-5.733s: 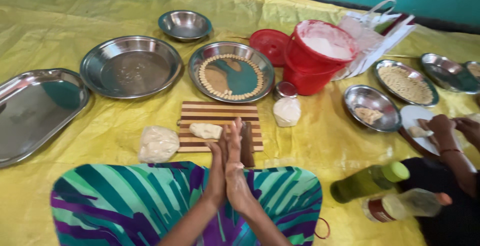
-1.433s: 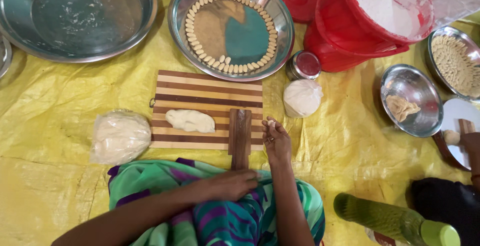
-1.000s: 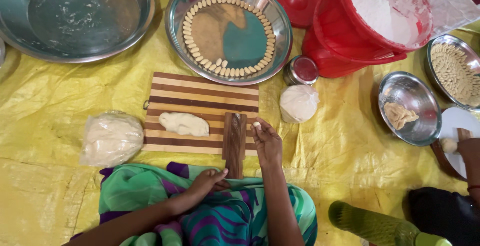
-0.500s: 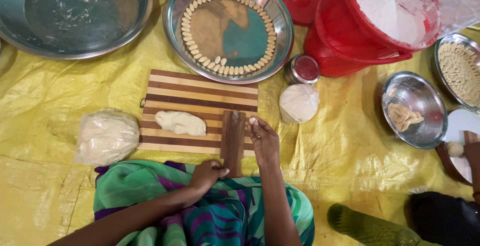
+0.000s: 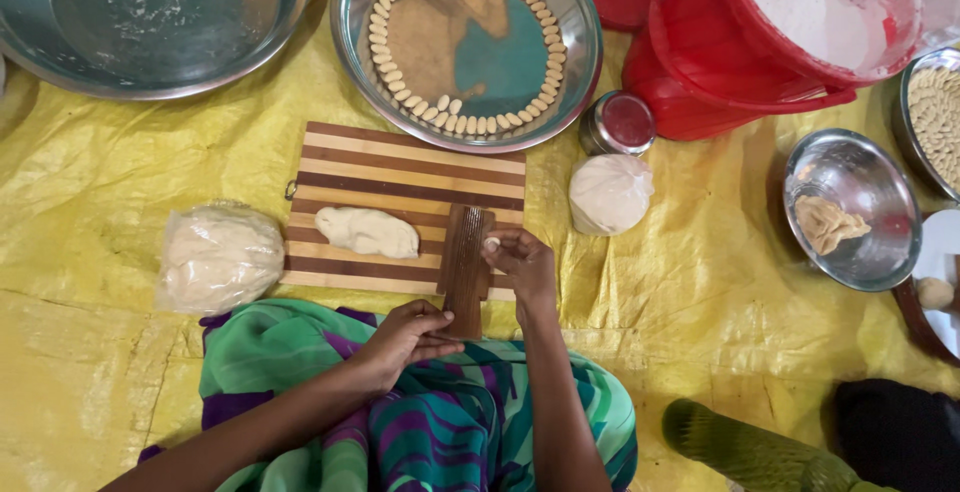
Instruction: The person sits on a yellow tarp and shapes dough into small oval pieces. They roll a piece of dough between their palms, then use a wooden grooved tool to press and shape it before placing it into a metal bowl.
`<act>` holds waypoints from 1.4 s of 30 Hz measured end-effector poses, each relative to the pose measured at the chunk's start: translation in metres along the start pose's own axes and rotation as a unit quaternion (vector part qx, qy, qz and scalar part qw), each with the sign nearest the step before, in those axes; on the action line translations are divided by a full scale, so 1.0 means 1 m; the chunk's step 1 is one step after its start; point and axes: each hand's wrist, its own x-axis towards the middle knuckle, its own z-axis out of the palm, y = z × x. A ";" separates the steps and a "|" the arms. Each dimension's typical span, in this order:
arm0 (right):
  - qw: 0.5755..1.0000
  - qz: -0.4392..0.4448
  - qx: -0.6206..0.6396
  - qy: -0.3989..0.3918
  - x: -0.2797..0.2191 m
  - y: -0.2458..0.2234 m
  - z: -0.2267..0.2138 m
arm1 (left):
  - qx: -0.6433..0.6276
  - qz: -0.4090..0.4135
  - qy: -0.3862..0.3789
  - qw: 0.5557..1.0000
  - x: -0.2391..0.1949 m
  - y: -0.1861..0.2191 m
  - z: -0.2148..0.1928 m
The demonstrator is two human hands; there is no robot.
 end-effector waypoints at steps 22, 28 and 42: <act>0.975 -0.118 -0.148 -0.115 -0.052 0.006 0.069 | 0.063 0.137 0.000 0.989 0.002 0.049 -0.041; 0.949 -0.192 -0.240 -0.076 -0.067 -0.007 0.083 | 0.053 0.148 0.011 0.987 -0.007 0.059 -0.047; 0.833 -0.371 -0.408 -0.056 -0.073 -0.013 0.097 | 0.092 0.134 0.067 0.984 -0.032 0.074 -0.049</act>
